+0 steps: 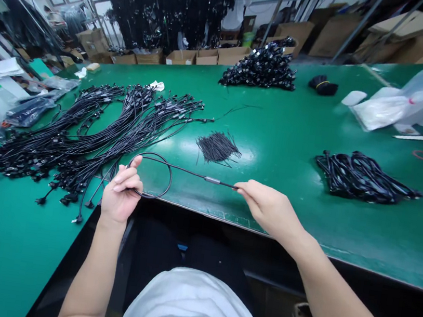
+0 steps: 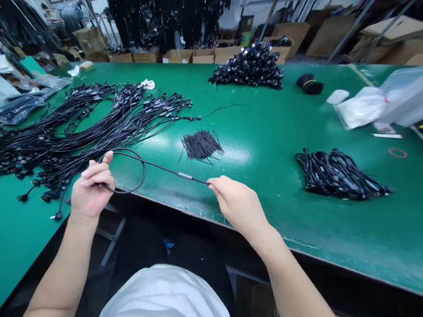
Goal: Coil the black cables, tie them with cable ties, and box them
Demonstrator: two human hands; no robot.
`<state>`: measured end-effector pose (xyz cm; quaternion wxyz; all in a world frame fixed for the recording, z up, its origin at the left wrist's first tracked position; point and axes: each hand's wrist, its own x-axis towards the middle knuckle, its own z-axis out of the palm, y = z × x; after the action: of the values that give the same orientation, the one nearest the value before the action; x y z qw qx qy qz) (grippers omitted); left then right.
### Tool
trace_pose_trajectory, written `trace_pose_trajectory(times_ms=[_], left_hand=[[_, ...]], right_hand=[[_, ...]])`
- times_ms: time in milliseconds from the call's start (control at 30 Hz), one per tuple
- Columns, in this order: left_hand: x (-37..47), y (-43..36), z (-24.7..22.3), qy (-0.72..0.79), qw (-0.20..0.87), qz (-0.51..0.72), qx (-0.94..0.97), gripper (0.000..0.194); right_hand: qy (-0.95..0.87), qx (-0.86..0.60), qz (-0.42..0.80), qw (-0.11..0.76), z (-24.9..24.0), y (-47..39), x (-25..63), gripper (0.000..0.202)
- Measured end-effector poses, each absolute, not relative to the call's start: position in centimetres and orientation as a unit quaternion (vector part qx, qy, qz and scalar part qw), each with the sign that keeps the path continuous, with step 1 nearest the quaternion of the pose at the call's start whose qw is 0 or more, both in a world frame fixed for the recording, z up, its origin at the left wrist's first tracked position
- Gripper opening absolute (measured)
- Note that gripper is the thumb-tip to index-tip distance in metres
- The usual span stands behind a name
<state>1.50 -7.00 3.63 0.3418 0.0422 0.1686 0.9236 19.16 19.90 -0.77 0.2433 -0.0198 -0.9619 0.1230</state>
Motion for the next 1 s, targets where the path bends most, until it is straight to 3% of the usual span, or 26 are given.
trace_pose_trajectory(times_ms=[167, 367, 567, 800, 867, 1000], left_hand=[[1.7, -8.1, 4.0, 0.145, 0.368, 0.918, 0.030, 0.041], [1.4, -9.4, 2.8, 0.340, 0.387, 0.857, 0.031, 0.031], [1.1, -9.7, 2.7, 0.423, 0.350, 0.831, 0.089, 0.017], [4.7, -5.1, 1.9, 0.556, 0.286, 0.741, 0.244, 0.029], [6.3, -4.0, 1.6, 0.604, 0.287, 0.672, 0.317, 0.030], [8.3, -3.1, 1.6, 0.645, 0.308, 0.584, 0.385, 0.027]], right_hand=[[-0.956, -0.038, 0.141, 0.255, -0.5, 21.1, 19.9, 0.029], [-0.952, -0.079, 0.143, 0.260, 0.8, 22.6, 21.0, 0.028], [-0.952, -0.070, 0.146, 0.260, 1.3, 22.9, 21.3, 0.029], [-0.952, 0.174, 0.253, -0.003, 3.3, 16.5, 20.5, 0.027], [-0.933, 0.181, 0.311, 0.015, 4.3, 15.6, 19.5, 0.029], [-0.876, 0.078, 0.454, 0.139, 4.1, 15.9, 16.9, 0.032]])
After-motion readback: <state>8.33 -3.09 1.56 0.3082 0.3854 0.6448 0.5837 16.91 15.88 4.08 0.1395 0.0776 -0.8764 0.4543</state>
